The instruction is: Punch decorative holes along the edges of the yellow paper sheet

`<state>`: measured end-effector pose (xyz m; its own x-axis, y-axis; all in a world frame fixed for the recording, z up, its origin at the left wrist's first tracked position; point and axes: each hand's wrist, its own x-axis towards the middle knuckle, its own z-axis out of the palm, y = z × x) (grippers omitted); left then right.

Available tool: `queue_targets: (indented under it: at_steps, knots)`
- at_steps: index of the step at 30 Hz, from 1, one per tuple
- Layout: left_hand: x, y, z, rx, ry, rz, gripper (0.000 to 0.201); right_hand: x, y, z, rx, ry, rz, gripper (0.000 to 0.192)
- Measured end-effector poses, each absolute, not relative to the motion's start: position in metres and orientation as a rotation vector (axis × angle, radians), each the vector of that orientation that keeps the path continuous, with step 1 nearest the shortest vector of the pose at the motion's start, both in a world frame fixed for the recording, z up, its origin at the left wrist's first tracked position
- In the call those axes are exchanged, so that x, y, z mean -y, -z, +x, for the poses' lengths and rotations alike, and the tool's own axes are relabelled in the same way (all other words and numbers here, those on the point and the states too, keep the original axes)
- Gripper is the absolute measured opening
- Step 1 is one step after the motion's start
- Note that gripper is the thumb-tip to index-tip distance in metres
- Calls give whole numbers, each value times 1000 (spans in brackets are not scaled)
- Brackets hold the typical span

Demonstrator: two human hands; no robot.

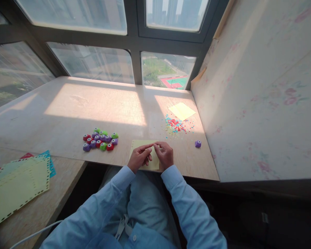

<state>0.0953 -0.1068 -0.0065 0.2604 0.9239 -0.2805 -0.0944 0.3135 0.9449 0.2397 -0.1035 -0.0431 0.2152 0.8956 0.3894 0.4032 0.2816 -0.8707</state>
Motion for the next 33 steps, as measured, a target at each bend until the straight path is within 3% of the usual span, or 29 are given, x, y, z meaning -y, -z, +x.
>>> queue_targets:
  at_steps: [10, 33]
  knots:
    - [105, 4, 94, -1090, -879, 954, 39, 105, 43, 239, 1406, -592, -1298, 20]
    - [101, 5, 95, -956, -811, 925, 54, 107, 40, 239, 1418, -431, -1341, 16]
